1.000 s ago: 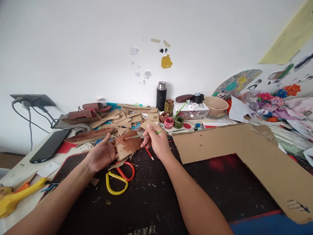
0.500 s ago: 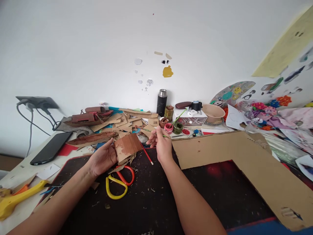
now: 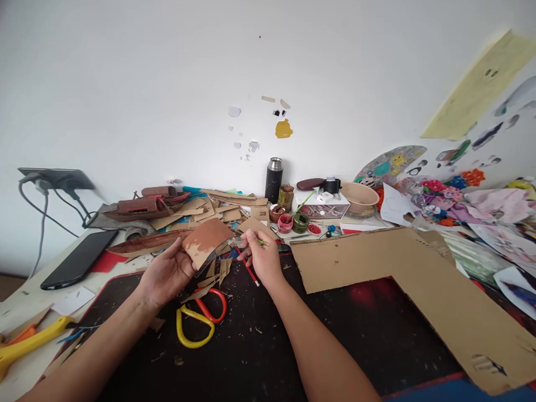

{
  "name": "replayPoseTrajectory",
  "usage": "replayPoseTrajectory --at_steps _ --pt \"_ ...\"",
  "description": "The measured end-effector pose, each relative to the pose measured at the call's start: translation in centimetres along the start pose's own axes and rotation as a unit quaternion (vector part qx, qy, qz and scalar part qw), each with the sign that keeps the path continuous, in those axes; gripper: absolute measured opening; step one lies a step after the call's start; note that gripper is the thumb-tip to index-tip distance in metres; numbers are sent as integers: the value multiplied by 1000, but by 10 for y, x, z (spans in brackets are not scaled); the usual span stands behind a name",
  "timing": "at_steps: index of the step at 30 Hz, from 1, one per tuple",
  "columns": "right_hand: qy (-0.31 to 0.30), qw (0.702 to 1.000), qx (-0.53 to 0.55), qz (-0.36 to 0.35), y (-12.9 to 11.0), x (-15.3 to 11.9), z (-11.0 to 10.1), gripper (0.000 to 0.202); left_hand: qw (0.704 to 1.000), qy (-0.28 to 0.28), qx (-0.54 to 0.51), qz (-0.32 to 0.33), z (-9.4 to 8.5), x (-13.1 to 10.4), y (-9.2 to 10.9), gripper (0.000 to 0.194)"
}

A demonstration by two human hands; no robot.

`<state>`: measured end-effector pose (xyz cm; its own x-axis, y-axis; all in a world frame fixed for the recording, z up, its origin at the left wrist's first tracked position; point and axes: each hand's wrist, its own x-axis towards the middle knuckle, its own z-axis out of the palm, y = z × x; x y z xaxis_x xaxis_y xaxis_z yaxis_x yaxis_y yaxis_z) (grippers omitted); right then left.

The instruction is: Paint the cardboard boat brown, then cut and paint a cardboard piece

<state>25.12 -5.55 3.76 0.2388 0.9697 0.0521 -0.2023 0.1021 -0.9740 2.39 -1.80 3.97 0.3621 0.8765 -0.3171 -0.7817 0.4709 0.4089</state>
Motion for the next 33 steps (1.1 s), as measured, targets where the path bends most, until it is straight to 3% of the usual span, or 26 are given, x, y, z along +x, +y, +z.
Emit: replayPoseTrajectory --at_steps 10,19,26,33 --pt "-81 996 -18 38 3 -7 8 52 999 14 -11 31 8 -5 -7 54" --pt "-79 996 -13 27 2 -6 7 54 998 41 46 18 21 -13 -19 50" --pt "-72 997 -4 30 0 -6 5 49 998 -7 56 0 19 -16 -22 50" --pt "-66 997 -1 38 -1 -4 3 45 994 -67 68 -48 10 -19 -22 67"
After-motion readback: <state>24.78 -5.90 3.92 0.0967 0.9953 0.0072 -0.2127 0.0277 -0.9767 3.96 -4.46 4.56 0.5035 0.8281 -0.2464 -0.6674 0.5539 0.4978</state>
